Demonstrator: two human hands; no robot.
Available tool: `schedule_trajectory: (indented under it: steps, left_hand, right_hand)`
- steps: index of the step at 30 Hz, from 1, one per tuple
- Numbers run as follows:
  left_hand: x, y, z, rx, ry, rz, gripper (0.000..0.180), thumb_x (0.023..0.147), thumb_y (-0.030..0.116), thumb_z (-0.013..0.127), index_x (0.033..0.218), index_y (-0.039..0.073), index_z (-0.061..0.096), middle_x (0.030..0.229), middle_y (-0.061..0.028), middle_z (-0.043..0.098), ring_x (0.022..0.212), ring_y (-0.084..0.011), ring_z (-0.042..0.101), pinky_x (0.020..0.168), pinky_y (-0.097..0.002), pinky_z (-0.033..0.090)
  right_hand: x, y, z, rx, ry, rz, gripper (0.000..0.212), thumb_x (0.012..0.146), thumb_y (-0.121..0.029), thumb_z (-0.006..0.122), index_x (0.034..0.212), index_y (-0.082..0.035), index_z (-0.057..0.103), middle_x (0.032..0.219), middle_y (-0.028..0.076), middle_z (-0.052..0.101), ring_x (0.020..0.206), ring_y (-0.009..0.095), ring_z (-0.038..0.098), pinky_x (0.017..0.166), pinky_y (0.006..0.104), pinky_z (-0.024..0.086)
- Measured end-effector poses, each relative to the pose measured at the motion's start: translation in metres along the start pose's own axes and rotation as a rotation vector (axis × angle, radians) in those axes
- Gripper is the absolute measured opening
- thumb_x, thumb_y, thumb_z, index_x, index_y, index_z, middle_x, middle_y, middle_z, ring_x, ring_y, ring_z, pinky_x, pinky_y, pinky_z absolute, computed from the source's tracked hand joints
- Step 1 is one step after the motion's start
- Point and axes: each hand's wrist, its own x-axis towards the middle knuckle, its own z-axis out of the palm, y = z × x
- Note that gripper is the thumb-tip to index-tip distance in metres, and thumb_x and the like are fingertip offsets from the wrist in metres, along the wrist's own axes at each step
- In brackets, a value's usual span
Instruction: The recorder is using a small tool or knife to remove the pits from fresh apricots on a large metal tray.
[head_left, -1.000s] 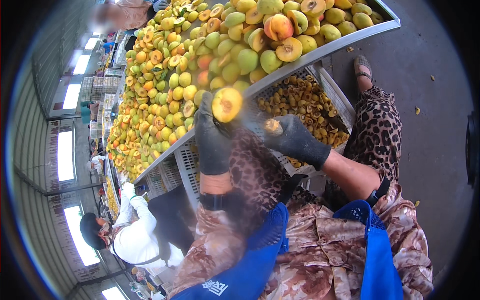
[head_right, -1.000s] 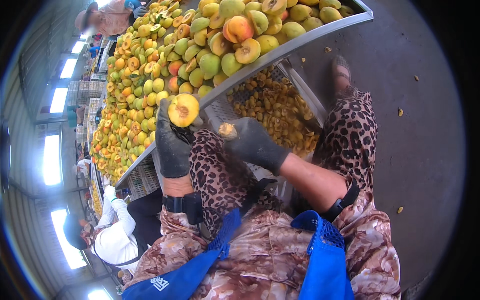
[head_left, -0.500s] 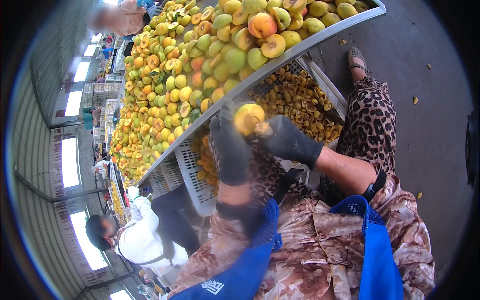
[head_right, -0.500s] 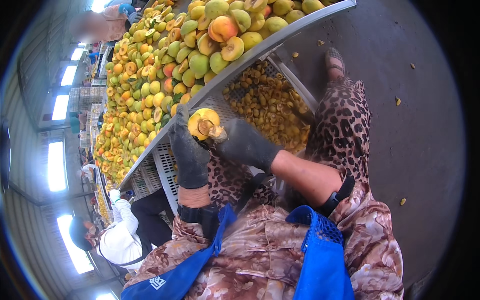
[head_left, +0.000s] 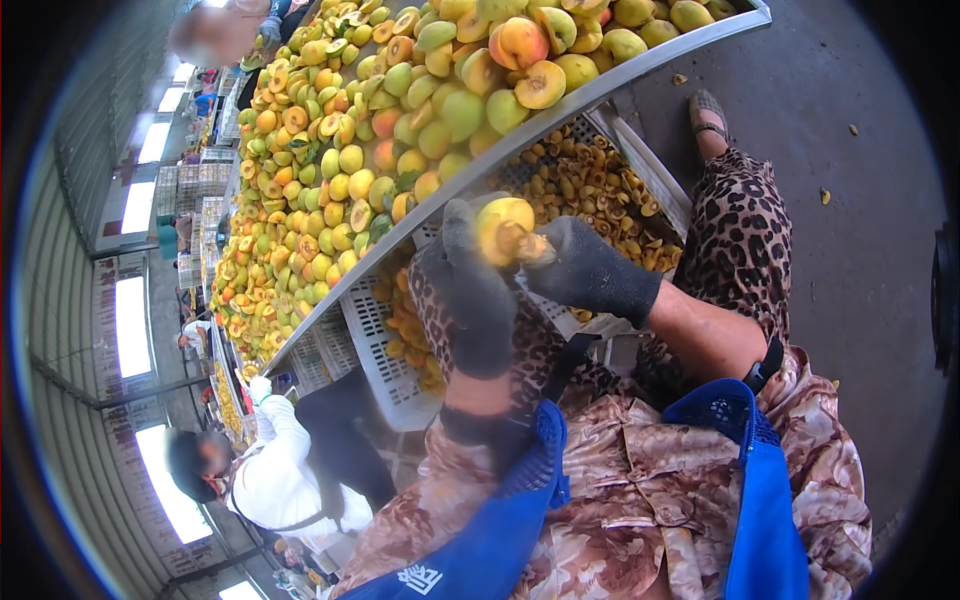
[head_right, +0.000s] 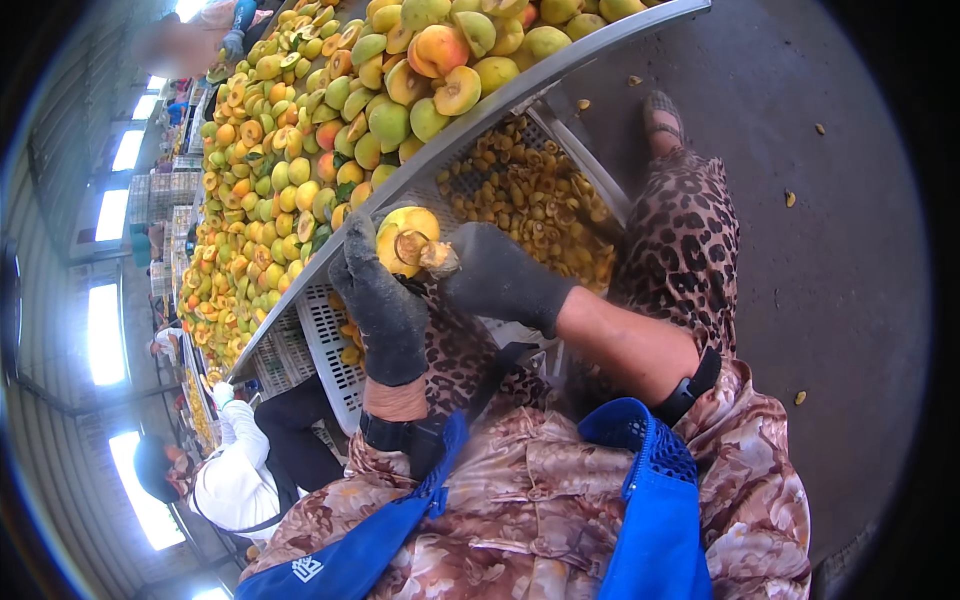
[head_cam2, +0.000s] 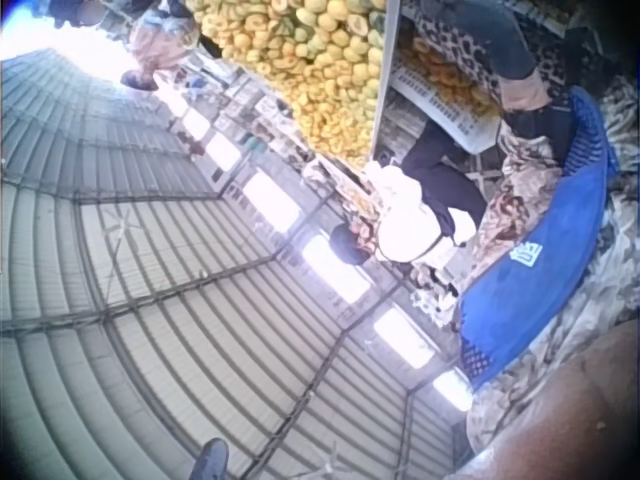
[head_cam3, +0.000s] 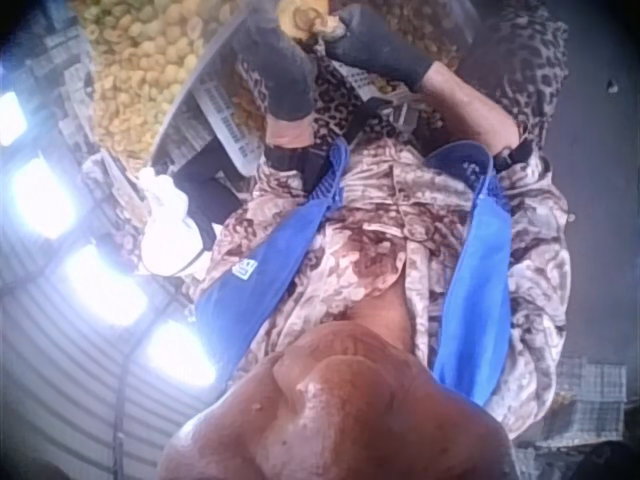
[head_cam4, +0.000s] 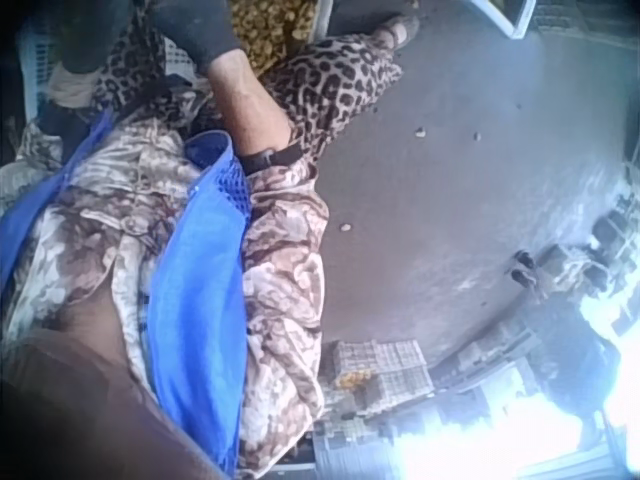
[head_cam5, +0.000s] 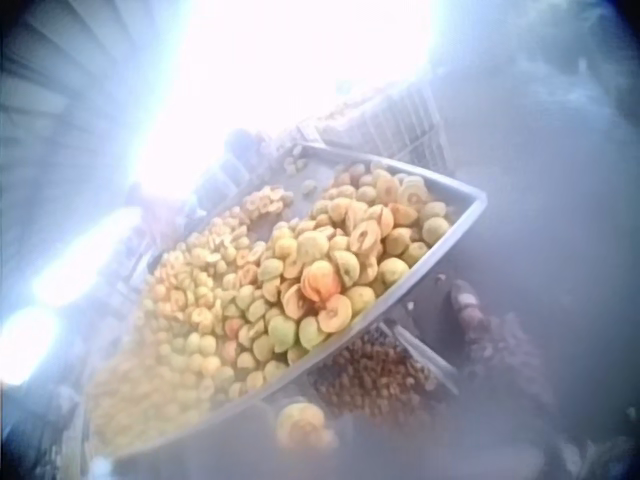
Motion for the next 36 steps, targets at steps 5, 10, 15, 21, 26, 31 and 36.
schedule_trajectory:
  steps: [5, 10, 15, 21, 26, 31, 36]
  left_hand:
    - [-0.008, 0.000, -0.002, 0.365, -0.113, 0.254, 0.060, 0.079, -0.008, 0.069, 0.136, -0.002, 0.048, 0.114, -0.0228, 0.059, 0.105, -0.0353, 0.059, 0.096, -0.0411, 0.047]
    - [0.007, 0.012, -0.004, 0.290, -0.038, 0.513, 0.038, 0.090, 0.007, 0.065, 0.125, -0.003, 0.056, 0.112, -0.0185, 0.062, 0.099, -0.0291, 0.063, 0.087, -0.0395, 0.052]
    - [0.017, 0.032, -0.010, -0.790, -0.347, -0.499, 0.046, 0.101, 0.039, 0.048, 0.093, -0.002, 0.068, 0.084, -0.0119, 0.068, 0.076, -0.0196, 0.066, 0.072, -0.0290, 0.052]
    - [0.014, 0.042, -0.003, -0.930, -0.218, -0.351, 0.049, 0.100, 0.042, 0.050, 0.086, -0.002, 0.068, 0.080, -0.0122, 0.069, 0.066, -0.0168, 0.065, 0.062, -0.0273, 0.051]
    - [0.021, 0.039, 0.006, -0.588, -0.248, -0.097, 0.048, 0.099, 0.041, 0.053, 0.080, 0.000, 0.070, 0.071, -0.0075, 0.069, 0.062, -0.0149, 0.064, 0.058, -0.0278, 0.050]
    - [0.014, 0.053, -0.006, -0.661, -0.154, -0.211, 0.047, 0.099, 0.040, 0.054, 0.079, 0.000, 0.070, 0.072, -0.0076, 0.068, 0.062, -0.0143, 0.063, 0.059, -0.0282, 0.049]
    - [-0.001, 0.056, -0.028, -1.012, -0.489, -0.281, 0.055, 0.098, 0.048, 0.054, 0.073, 0.001, 0.066, 0.067, -0.0082, 0.064, 0.063, -0.0151, 0.061, 0.062, -0.0281, 0.050]
  right_hand:
    - [-0.006, 0.006, 0.003, 0.069, -0.108, 0.221, 0.023, 0.081, -0.018, 0.066, 0.090, 0.003, 0.068, 0.077, 0.022, 0.068, 0.071, 0.032, 0.068, 0.065, 0.0411, 0.051]
    - [-0.013, 0.014, 0.007, 0.255, -0.099, 0.112, 0.023, 0.083, -0.015, 0.066, 0.100, 0.000, 0.067, 0.077, 0.010, 0.068, 0.070, 0.016, 0.063, 0.067, 0.0352, 0.052]
    - [-0.017, 0.023, 0.006, 0.749, -0.393, 0.284, 0.032, 0.087, -0.011, 0.064, 0.118, -0.004, 0.059, 0.091, 0.007, 0.067, 0.082, 0.015, 0.063, 0.071, 0.0333, 0.052]
    - [-0.001, 0.023, 0.024, 0.309, -0.129, -0.079, 0.042, 0.085, -0.013, 0.071, 0.123, -0.004, 0.057, 0.107, 0.008, 0.066, 0.098, 0.016, 0.062, 0.086, 0.0336, 0.052]
    - [-0.018, 0.005, 0.018, 0.401, -0.183, 0.044, 0.052, 0.080, -0.011, 0.075, 0.128, -0.003, 0.056, 0.120, 0.009, 0.064, 0.109, 0.017, 0.059, 0.098, 0.0318, 0.046]
    - [-0.022, -0.011, 0.012, 0.380, -0.152, -0.022, 0.054, 0.079, -0.009, 0.074, 0.128, -0.002, 0.054, 0.120, 0.009, 0.063, 0.109, 0.015, 0.058, 0.094, 0.0316, 0.048]
    - [-0.023, -0.005, 0.021, 0.376, -0.612, -0.043, 0.034, 0.079, -0.007, 0.066, 0.112, -0.003, 0.058, 0.092, 0.005, 0.063, 0.080, 0.014, 0.058, 0.068, 0.0286, 0.049]
